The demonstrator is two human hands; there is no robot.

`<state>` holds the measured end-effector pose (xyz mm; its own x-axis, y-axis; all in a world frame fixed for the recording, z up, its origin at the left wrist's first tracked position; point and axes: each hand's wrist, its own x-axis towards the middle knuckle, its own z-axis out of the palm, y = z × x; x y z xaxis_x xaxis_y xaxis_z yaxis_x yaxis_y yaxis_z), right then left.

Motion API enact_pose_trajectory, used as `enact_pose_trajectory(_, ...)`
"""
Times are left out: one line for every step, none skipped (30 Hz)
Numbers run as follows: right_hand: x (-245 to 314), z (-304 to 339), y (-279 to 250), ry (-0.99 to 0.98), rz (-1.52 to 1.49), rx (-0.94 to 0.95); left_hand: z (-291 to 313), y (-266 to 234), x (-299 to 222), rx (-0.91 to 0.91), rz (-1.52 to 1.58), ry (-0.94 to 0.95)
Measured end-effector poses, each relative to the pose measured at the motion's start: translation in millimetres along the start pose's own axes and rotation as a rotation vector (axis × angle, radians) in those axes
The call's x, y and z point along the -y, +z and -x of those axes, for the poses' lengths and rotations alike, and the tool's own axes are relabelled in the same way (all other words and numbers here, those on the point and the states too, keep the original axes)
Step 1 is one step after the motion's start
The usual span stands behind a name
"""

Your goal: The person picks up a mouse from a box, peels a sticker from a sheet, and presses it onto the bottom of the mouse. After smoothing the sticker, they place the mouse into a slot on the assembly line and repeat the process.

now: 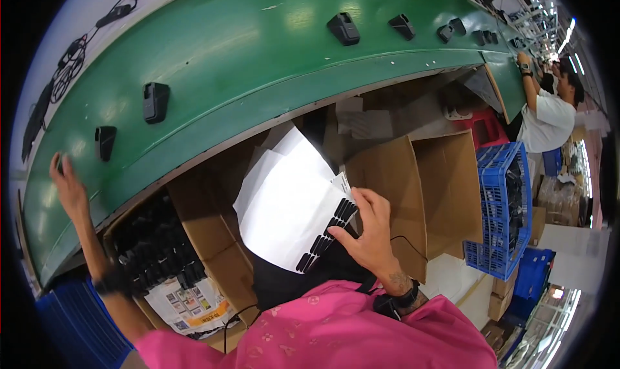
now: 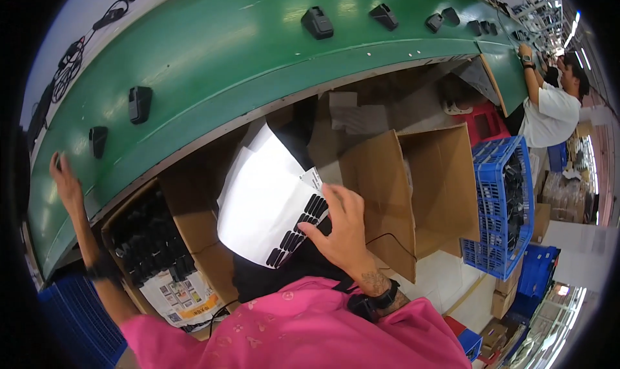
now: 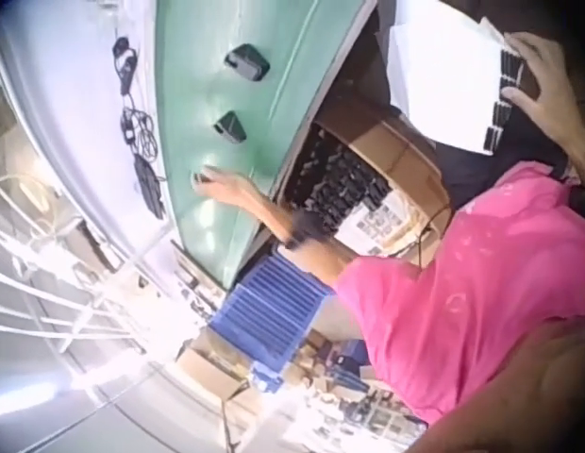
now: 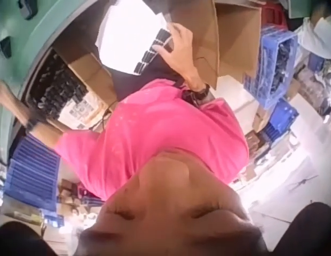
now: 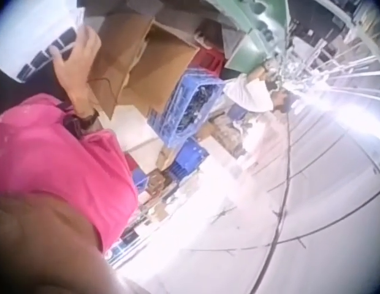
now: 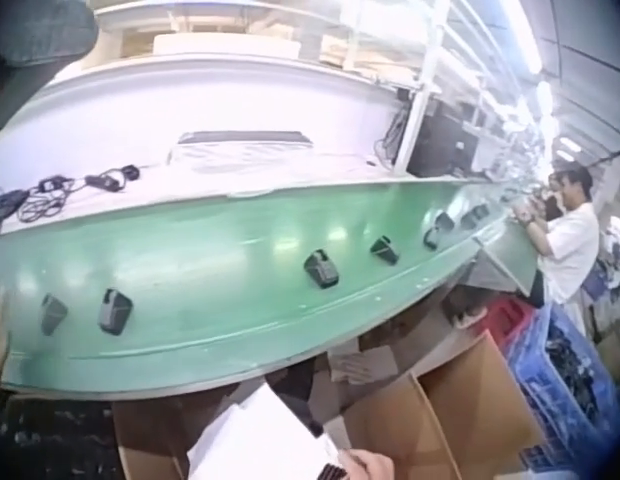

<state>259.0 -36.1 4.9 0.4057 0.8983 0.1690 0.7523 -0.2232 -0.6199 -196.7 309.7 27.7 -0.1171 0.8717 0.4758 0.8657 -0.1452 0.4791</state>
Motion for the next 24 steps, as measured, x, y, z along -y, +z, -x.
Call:
enact_pose_trajectory(-7.9, -0.6, 2.5, -0.07, 0.037, 0.059, 38.1, -9.9, -63.2, 0.017, 0.232, -0.122)
enact_pose_trajectory(-9.2, -2.2, 4.4, -0.097, 0.051, 0.075, 75.5, -23.3, -105.7, 0.078, 0.35, -0.23)
enact_pose_trajectory(-9.7, 1.3, 6.8, -0.101, 0.041, 0.086, 109.8, -38.2, -138.0, 0.13, 0.461, -0.341)
enact_pose_trajectory(-11.8, 3.3, 10.9, 0.056, -0.018, 0.074, 151.5, -34.9, -149.4, 0.24, 0.828, -0.37)
enact_pose_trajectory(-11.4, 5.1, 15.4, 0.208, -0.072, 0.071, 183.0, -28.9, -170.2, 0.26, 0.68, -0.12)
enact_pose_trajectory(-14.8, 6.1, 19.7, 0.278, -0.15, 0.008, 209.4, -21.4, -200.9, 0.358, 0.709, -0.096)
enact_pose_trajectory(-10.8, 3.1, 20.0, 0.269, -0.148, 0.018, 231.4, -23.9, -226.6, 0.615, 0.992, -0.348)
enact_pose_trajectory(-4.0, -0.1, 21.3, 0.387, -0.261, 0.018, 238.4, -33.3, -254.9, 0.91, 1.214, -0.595)
enact_pose_trajectory(6.0, -2.3, 22.6, 0.497, -0.375, 0.021, 261.2, -15.3, -248.6, 0.895, 1.172, -0.421)
enact_pose_trajectory(5.5, 1.0, 28.2, 0.498, -0.362, 0.027, 253.5, -9.3, -269.7, 1.006, 1.288, -0.477)
enact_pose_trajectory(6.9, 1.6, 33.6, 0.517, -0.518, 0.025, 255.1, 10.1, -275.4, 0.963, 1.238, -0.366)
enact_pose_trajectory(8.2, 0.7, 36.9, 0.533, -0.678, 0.024, 258.7, 26.8, -280.5, 0.932, 1.198, -0.408)
enact_pose_trajectory(8.7, 0.2, 35.9, 0.53, -0.679, 0.027, 260.4, 38.2, -283.2, 0.909, 1.157, -0.448)
enact_pose_trajectory(9.9, 0.3, 33.1, 0.232, -0.414, -0.057, 257.8, 41.9, -283.3, 0.91, 1.156, -0.445)
enact_pose_trajectory(11.2, 0.2, 30.3, -0.062, -0.145, -0.14, 255.4, 45.1, -283.4, 0.939, 1.249, -0.561)
enact_pose_trajectory(13.5, 0.5, 29.7, -0.08, -0.084, -0.157, 253.7, 47.5, -283.4, 0.967, 1.341, -0.678)
enact_pose_trajectory(13.8, 0.4, 26.9, -0.072, -0.074, -0.173, 253.4, 48.9, -284.3, 0.985, 1.347, -0.667)
enact_pose_trajectory(13.3, 0.2, 23.9, -0.109, 0.045, -0.181, 253.5, 49.6, -284.0, 0.995, 1.348, -0.674)
enact_pose_trajectory(12.3, -0.1, 21.7, -0.143, 0.167, -0.19, 254.1, 50.4, -283.6, 1.008, 1.35, -0.68)
enact_pose_trajectory(11.3, -1.6, 20.1, -0.151, 0.174, -0.168, 255.7, 50.3, -285.2, 0.987, 1.353, -0.692)
enact_pose_trajectory(8.8, -1.3, 19.5, -0.157, 0.181, -0.135, 257.2, 51.5, -285.7, 0.979, 1.377, -0.659)
enact_pose_trajectory(9.4, -2.4, 18.8, -0.159, 0.164, -0.105, 256.8, 49.4, -284.5, 0.993, 1.345, -0.659)
enact_pose_trajectory(9.8, -3.7, 19.0, -0.165, 0.149, -0.074, 257.3, 47.0, -282.9, 1.003, 1.315, -0.66)
enact_pose_trajectory(13.0, -4.5, 18.1, -0.147, 0.134, -0.073, 259.2, 46.6, -283.4, 0.973, 1.321, -0.656)
